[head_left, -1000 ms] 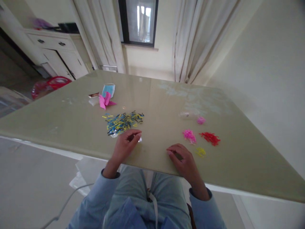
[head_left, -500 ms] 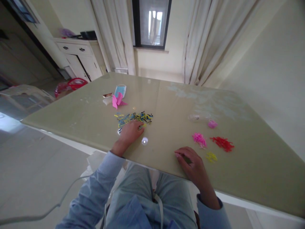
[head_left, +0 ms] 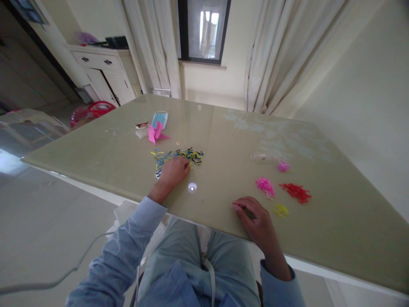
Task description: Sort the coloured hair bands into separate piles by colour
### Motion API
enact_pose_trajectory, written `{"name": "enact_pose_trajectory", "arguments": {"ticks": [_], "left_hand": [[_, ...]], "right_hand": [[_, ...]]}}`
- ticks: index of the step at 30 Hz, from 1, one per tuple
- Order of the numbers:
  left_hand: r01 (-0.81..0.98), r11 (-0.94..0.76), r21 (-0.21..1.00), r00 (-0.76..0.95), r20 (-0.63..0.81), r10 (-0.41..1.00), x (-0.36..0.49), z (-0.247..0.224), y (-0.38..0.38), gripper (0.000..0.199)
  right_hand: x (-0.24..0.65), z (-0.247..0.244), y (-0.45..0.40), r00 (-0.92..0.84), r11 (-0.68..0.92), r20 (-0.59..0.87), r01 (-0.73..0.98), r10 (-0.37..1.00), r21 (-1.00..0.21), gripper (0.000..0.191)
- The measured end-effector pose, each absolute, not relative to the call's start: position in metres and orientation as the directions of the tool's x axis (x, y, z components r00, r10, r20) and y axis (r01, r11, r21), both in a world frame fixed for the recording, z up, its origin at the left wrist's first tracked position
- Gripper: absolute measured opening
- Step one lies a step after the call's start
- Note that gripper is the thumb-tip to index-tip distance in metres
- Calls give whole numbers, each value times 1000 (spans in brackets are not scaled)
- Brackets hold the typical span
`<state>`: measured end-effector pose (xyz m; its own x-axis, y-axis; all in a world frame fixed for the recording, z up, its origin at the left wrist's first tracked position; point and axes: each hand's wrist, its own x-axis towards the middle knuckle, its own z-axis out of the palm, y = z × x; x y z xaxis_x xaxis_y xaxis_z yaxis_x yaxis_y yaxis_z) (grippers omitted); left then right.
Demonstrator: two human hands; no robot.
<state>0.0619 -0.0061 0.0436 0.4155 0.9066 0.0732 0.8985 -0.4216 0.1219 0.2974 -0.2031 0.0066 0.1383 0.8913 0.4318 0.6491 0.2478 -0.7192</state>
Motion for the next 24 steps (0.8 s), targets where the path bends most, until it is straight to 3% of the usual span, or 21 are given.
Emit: {"name": "enact_pose_trajectory", "arguments": {"ticks": [6, 10, 12, 14, 16, 18, 21, 24], "left_hand": [[891, -431, 141, 425, 74, 902, 63, 39, -2, 31], [863, -439, 251, 412, 156, 898, 61, 40, -4, 29], [804, -442, 397, 373, 241, 896, 60, 42, -8, 26], [667, -404, 626, 277, 296, 914, 60, 45, -15, 21], [393, -279, 876, 167, 230, 959, 62, 49, -25, 19], [21, -70, 997, 161, 66, 985, 67, 55, -38, 23], [-392, 253, 884, 345, -114, 932, 78, 63, -58, 30], [-567, 511, 646, 525, -194, 829, 92, 68, -76, 29]], "right_hand": [[297, 8, -204, 146, 238, 417, 636, 897, -734, 13], [297, 8, -204, 156, 235, 416, 627, 896, -742, 14], [296, 8, -204, 165, 230, 412, 622, 896, -749, 15], [296, 8, -204, 169, 225, 407, 618, 898, -753, 15], [296, 8, -204, 170, 220, 403, 620, 900, -753, 15], [296, 7, -204, 168, 220, 403, 623, 900, -751, 15], [295, 6, -204, 163, 224, 406, 627, 899, -746, 14], [295, 6, -204, 163, 220, 405, 632, 900, -743, 14]]}}
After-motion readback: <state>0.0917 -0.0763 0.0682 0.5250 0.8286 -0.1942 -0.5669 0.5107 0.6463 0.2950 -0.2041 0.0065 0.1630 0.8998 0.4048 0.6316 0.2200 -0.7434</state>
